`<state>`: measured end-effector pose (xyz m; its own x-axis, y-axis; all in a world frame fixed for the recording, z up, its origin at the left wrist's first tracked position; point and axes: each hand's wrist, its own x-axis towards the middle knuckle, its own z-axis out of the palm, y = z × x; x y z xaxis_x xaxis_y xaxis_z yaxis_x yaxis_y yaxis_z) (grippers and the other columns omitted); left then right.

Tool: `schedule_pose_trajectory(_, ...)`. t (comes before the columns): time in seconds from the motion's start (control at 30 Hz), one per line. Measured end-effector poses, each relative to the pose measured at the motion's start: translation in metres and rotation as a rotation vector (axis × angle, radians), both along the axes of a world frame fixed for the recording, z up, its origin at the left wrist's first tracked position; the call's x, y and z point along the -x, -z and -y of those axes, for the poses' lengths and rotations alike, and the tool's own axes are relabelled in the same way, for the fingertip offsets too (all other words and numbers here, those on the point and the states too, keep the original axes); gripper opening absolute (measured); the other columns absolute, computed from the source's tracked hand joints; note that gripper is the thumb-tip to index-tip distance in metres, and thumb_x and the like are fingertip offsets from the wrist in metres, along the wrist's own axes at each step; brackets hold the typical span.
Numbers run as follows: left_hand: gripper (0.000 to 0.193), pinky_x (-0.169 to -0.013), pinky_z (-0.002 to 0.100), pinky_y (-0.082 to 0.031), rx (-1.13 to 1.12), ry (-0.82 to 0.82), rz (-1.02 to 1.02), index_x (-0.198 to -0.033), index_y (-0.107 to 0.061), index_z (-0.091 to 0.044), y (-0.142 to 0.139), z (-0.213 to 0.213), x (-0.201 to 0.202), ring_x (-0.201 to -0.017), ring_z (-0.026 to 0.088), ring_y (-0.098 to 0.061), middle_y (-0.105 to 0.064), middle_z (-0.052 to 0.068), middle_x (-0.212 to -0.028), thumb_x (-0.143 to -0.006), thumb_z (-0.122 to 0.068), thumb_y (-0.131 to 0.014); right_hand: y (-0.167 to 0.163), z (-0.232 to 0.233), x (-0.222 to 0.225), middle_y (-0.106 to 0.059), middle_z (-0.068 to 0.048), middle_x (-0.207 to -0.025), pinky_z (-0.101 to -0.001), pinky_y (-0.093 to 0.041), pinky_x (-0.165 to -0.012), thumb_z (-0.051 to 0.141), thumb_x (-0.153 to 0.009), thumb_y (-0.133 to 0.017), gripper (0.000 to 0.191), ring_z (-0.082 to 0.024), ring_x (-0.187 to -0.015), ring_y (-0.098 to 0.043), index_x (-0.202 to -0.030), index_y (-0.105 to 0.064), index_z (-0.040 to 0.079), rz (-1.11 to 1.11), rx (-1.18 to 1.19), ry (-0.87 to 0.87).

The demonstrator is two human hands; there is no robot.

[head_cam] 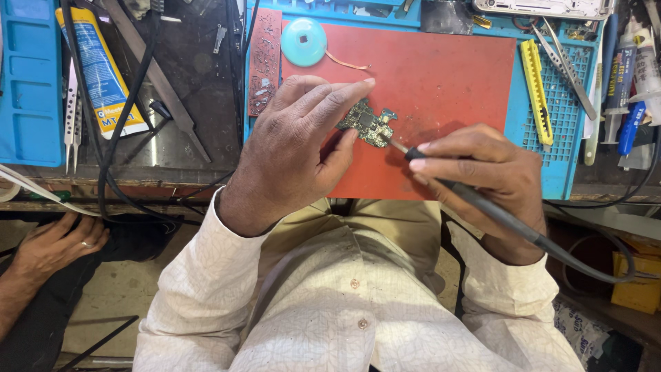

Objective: The person applies flux to a small circuit board using a syringe, then uses a soldering iron to reflow solder on multiple points. The board is held in the left hand while the right hand manipulates the tools. The person works on a red mat on a cluttered electronics repair bench.

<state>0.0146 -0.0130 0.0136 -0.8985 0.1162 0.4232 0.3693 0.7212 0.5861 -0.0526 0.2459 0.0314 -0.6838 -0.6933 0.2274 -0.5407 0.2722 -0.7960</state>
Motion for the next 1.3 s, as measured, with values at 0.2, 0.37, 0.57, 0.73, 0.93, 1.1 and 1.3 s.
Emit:
schedule_pose_trajectory(0.2, 0.053, -0.109, 0.044, -0.049, 0.002, 0.001, 0.002, -0.145, -0.054, -0.005, -0.0001, 0.0002, 0.0005, -0.121, 0.032, -0.059, -0.067, 0.010, -0.129, -0.094, -0.005, -0.072, 0.0015, 0.0007, -0.0004, -0.074, -0.006, -0.112, -0.0259, -0.057, -0.081, 0.002, -0.088, -0.083, 0.024, -0.018, -0.102, -0.070, -0.110, -0.078, 0.010, -0.041, 0.001, 0.028)
schedule_pose_trajectory(0.37, 0.053, -0.109, 0.044, -0.049, -0.002, 0.005, 0.000, -0.144, -0.055, -0.004, -0.0004, 0.0005, 0.0006, -0.121, 0.032, -0.059, -0.067, 0.010, -0.129, -0.094, -0.005, -0.071, 0.0006, -0.0018, -0.0020, -0.074, -0.006, -0.112, -0.0267, -0.056, -0.084, 0.002, -0.086, -0.082, 0.026, -0.018, -0.100, -0.069, -0.110, -0.078, 0.011, -0.011, 0.006, 0.003)
schedule_pose_trajectory(0.57, 0.053, -0.109, 0.044, -0.049, -0.008, -0.003, 0.005, -0.144, -0.055, -0.005, -0.0014, -0.0002, 0.0001, -0.120, 0.032, -0.059, -0.067, 0.010, -0.128, -0.094, -0.005, -0.072, 0.0024, -0.0035, -0.0005, -0.074, -0.005, -0.110, -0.0276, -0.056, -0.085, 0.002, -0.085, -0.082, 0.024, -0.018, -0.099, -0.069, -0.107, -0.078, 0.012, -0.046, -0.014, -0.004)
schedule_pose_trajectory(0.73, 0.053, -0.109, 0.044, -0.049, -0.015, 0.004, 0.005, -0.144, -0.055, -0.005, -0.0012, -0.0001, -0.0001, -0.120, 0.032, -0.059, -0.067, 0.010, -0.128, -0.093, -0.004, -0.072, 0.0040, -0.0042, -0.0004, -0.074, -0.005, -0.108, -0.0264, -0.057, -0.081, 0.002, -0.085, -0.083, 0.023, -0.019, -0.100, -0.069, -0.106, -0.079, 0.011, -0.021, -0.010, -0.010)
schedule_pose_trajectory(0.93, 0.054, -0.109, 0.044, -0.049, -0.009, 0.005, 0.002, -0.145, -0.054, -0.005, -0.0007, 0.0002, 0.0002, -0.120, 0.032, -0.059, -0.067, 0.010, -0.129, -0.094, -0.005, -0.072, 0.0036, -0.0037, 0.0000, -0.074, -0.006, -0.108, -0.0265, -0.056, -0.082, 0.002, -0.086, -0.081, 0.023, -0.017, -0.096, -0.069, -0.107, -0.079, 0.011, -0.015, -0.008, 0.001)
schedule_pose_trajectory(1.1, 0.053, -0.109, 0.044, -0.049, -0.002, 0.001, -0.002, -0.144, -0.054, -0.005, -0.0005, -0.0001, 0.0004, -0.120, 0.032, -0.059, -0.067, 0.010, -0.129, -0.094, -0.005, -0.071, 0.0020, -0.0021, -0.0001, -0.074, -0.006, -0.111, -0.0264, -0.056, -0.082, 0.000, -0.087, -0.081, 0.024, -0.019, -0.102, -0.070, -0.108, -0.078, 0.011, -0.039, -0.010, 0.016)
schedule_pose_trajectory(1.3, 0.053, -0.109, 0.044, -0.049, -0.004, 0.004, -0.003, -0.144, -0.055, -0.005, -0.0002, 0.0002, 0.0008, -0.120, 0.032, -0.059, -0.067, 0.010, -0.129, -0.093, -0.005, -0.071, -0.0012, -0.0013, -0.0013, -0.073, -0.005, -0.110, -0.0267, -0.056, -0.083, 0.000, -0.086, -0.080, 0.025, -0.019, -0.102, -0.069, -0.108, -0.078, 0.011, -0.006, -0.013, 0.011)
